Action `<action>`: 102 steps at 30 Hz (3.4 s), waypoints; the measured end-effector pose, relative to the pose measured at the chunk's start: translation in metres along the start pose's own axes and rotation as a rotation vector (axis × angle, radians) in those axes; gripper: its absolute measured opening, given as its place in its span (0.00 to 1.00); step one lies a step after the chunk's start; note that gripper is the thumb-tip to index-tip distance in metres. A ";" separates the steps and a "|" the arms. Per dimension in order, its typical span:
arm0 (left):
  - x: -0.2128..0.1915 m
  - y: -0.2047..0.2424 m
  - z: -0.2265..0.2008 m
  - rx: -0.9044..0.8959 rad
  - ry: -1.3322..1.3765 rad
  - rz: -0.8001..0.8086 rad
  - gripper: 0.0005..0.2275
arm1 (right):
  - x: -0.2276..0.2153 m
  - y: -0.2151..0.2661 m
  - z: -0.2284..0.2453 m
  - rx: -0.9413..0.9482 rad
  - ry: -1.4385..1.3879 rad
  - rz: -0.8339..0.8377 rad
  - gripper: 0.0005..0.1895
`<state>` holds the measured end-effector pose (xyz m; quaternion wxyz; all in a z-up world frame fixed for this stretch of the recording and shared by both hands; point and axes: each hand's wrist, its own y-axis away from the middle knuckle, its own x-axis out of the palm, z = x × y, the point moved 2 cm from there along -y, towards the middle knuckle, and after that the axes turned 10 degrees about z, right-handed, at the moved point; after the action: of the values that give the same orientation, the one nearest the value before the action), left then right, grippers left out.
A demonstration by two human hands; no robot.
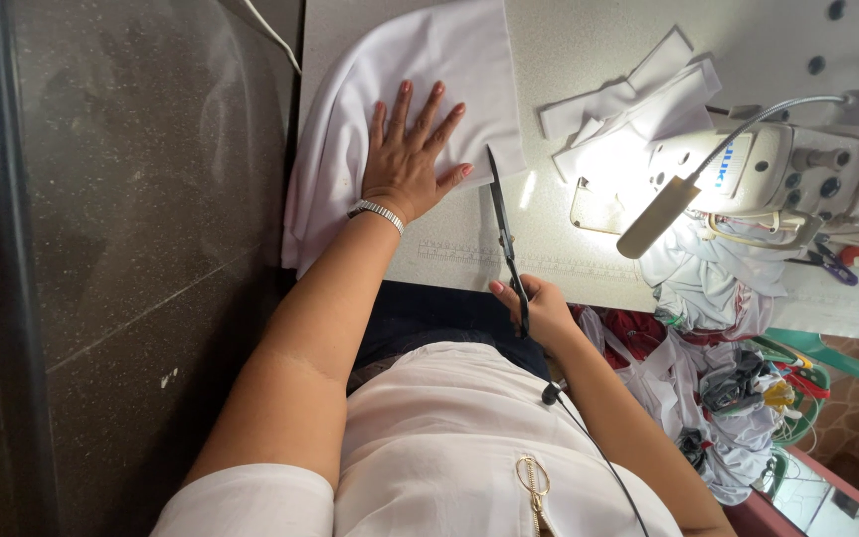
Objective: The person cuts a white fabric on a worktable using shears. They hold the fabric with one hand and cut along its edge with the other, producing several cut strips. The person briefly pauses to adjust a spool of red thread on the sewing machine before resuming cutting.
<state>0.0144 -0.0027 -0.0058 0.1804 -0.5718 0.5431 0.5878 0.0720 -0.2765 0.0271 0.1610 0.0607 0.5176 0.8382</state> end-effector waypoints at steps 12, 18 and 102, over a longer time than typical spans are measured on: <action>-0.003 0.003 -0.003 -0.012 -0.028 0.052 0.35 | 0.005 -0.009 0.053 0.080 0.137 -0.049 0.28; -0.001 0.002 -0.002 -0.018 -0.029 0.040 0.35 | 0.007 -0.026 0.028 0.002 0.004 -0.100 0.20; 0.010 -0.003 0.002 0.029 -0.031 0.069 0.33 | -0.030 -0.104 0.143 -0.290 -0.017 -0.114 0.26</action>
<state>0.0127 -0.0045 -0.0164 0.1768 -0.5409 0.5679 0.5947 0.1599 -0.1226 0.0025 0.2199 0.0147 0.3924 0.8930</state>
